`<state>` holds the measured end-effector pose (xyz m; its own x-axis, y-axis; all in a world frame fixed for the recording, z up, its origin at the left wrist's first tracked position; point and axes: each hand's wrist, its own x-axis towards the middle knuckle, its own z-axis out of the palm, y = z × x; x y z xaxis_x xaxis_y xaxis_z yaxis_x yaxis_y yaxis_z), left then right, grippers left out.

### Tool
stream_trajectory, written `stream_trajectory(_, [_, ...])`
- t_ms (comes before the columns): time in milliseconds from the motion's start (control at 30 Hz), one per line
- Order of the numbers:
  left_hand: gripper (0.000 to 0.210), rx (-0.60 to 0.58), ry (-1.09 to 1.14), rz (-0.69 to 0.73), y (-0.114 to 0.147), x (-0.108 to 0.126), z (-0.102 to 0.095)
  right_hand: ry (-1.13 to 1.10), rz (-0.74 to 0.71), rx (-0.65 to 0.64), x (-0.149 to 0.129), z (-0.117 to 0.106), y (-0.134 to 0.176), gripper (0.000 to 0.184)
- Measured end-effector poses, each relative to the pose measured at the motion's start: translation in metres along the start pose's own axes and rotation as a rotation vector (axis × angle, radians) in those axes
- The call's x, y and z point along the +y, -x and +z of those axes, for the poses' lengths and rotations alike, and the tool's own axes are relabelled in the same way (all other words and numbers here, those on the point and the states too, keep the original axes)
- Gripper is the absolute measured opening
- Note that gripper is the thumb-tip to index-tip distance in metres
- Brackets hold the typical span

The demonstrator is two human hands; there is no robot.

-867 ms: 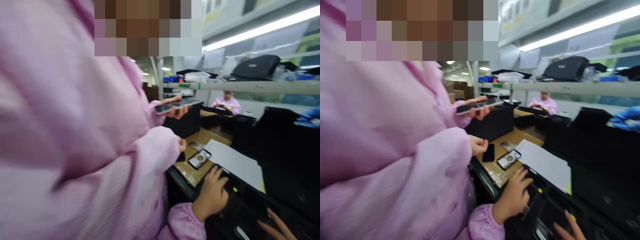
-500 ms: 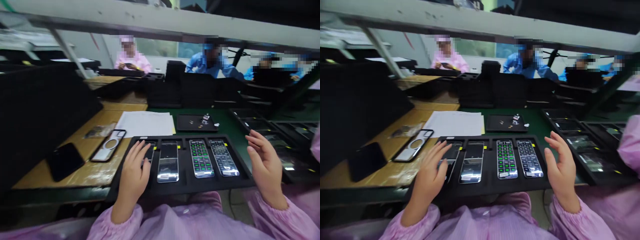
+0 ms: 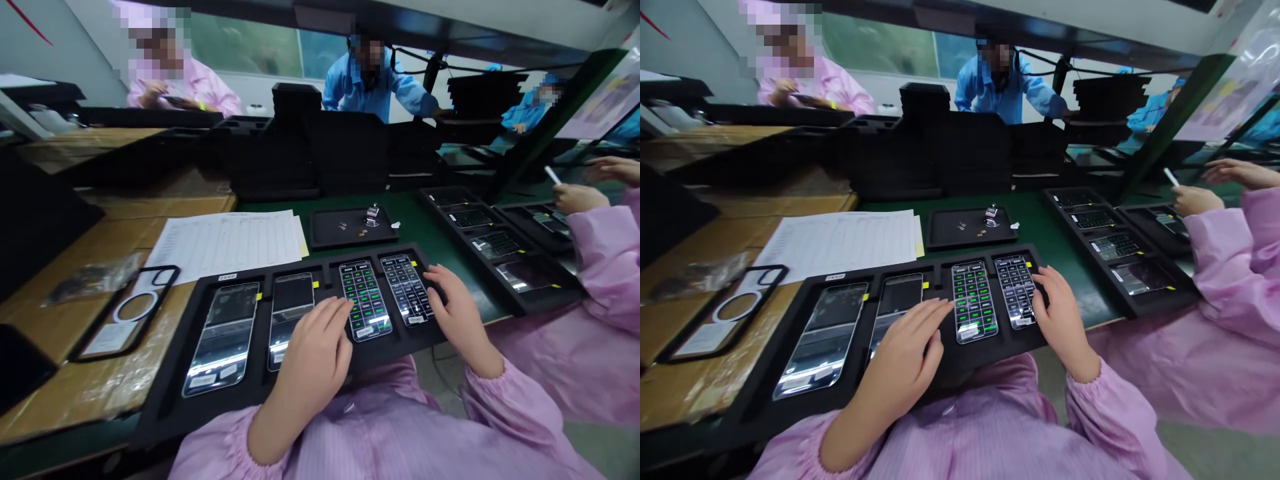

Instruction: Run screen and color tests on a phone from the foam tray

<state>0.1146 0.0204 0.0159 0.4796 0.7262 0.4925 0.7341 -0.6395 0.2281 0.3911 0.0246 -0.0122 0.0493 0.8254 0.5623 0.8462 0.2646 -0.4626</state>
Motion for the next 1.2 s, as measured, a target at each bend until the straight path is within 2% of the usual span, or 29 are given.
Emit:
stream_trajectory(167, [0.04,-0.037,-0.002,-0.06,0.002,-0.002,0.01,0.088,0.082,-0.01,0.016,-0.002,0.007,0.03])
stream_trajectory(267, [0.04,-0.04,-0.003,-0.077,0.001,0.0,0.013,0.085,0.102,-0.012,0.009,-0.001,0.005,0.03])
stream_trajectory(333, [0.041,-0.045,-0.008,-0.101,-0.001,0.002,0.015,0.025,0.052,-0.048,-0.007,0.006,0.002,0.032])
stream_trajectory(433, [0.045,-0.071,-0.02,-0.173,-0.003,0.004,0.021,-0.013,-0.028,-0.181,-0.041,0.023,-0.001,0.04])
stream_trajectory(533, [0.052,-0.121,-0.01,-0.243,-0.003,0.004,0.029,0.125,-0.009,-0.282,-0.073,0.044,-0.002,0.048])
stream_trajectory(667, [0.064,-0.186,0.035,-0.267,0.0,0.0,0.039,0.215,0.014,-0.302,-0.094,0.059,-0.003,0.052])
stream_trajectory(900, [0.079,-0.26,0.119,-0.222,0.004,-0.003,0.041,0.07,0.109,-0.255,-0.097,0.062,-0.005,0.055])
stream_trajectory(1200, [0.085,-0.236,0.13,-0.202,0.002,0.0,0.036,-0.04,0.126,-0.241,-0.094,0.062,-0.004,0.055])
